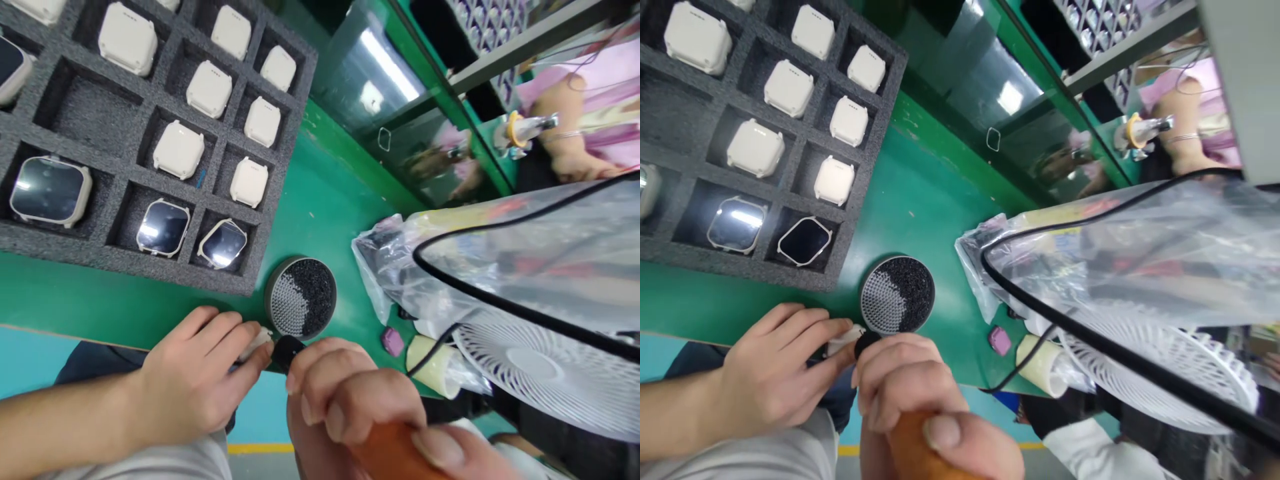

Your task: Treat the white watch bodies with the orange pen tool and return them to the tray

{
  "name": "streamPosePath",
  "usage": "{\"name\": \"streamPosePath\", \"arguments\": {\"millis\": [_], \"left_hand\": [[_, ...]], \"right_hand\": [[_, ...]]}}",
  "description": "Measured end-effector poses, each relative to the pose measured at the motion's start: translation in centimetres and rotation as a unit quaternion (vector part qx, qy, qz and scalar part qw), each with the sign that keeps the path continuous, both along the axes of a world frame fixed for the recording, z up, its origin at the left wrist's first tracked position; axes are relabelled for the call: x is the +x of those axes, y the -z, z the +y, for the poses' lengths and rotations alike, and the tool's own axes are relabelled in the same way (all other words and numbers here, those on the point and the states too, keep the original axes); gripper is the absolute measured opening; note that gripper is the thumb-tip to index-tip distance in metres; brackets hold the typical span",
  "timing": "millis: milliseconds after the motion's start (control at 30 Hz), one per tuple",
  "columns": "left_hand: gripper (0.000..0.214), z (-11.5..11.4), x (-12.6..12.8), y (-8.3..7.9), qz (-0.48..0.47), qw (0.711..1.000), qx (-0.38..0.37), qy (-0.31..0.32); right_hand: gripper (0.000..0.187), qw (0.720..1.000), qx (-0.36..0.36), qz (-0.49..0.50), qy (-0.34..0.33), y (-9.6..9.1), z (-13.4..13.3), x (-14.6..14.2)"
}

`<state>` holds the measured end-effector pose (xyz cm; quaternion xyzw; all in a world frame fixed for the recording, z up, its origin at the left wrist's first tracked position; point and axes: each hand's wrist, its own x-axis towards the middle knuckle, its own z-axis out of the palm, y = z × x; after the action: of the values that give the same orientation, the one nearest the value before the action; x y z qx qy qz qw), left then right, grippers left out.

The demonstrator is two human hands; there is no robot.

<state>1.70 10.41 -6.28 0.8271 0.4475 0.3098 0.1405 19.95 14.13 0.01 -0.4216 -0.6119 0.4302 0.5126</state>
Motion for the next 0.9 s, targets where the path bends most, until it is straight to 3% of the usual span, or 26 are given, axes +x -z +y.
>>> {"name": "streamPosePath", "arguments": {"millis": [133,300,400,567,800,900], "left_hand": [[0.023,-0.1,-0.2,-0.1,0.04,0.999,0.012,-0.024],[0.026,-0.3,-0.5,-0.1,0.039,0.999,-0.001,0.025],[0.031,-0.5,-0.3,0.2,0.044,0.999,-0.001,0.032],[0.018,-0.3,0.1,0.0,0.051,0.999,0.014,-0.004],[0.03,-0.5,-0.8,-0.3,0.049,0.997,-0.034,0.051],[0.031,-0.6,-0.9,0.0,0.05,0.997,-0.027,0.052]], "right_hand": [[0.026,0.988,0.078,0.113,0.069,0.2,0.0,-0.1],[0.025,0.978,0.06,0.118,0.164,0.5,-0.1,-0.4],[0.027,0.971,0.069,0.146,0.177,1.2,-0.3,-0.3],[0.027,0.967,0.063,0.146,0.201,1.2,0.0,0.0],[0.022,0.975,0.04,0.116,0.185,0.3,0.5,-0.2],[0.032,0.98,0.011,0.086,0.179,0.0,0.4,-0.3]]}}
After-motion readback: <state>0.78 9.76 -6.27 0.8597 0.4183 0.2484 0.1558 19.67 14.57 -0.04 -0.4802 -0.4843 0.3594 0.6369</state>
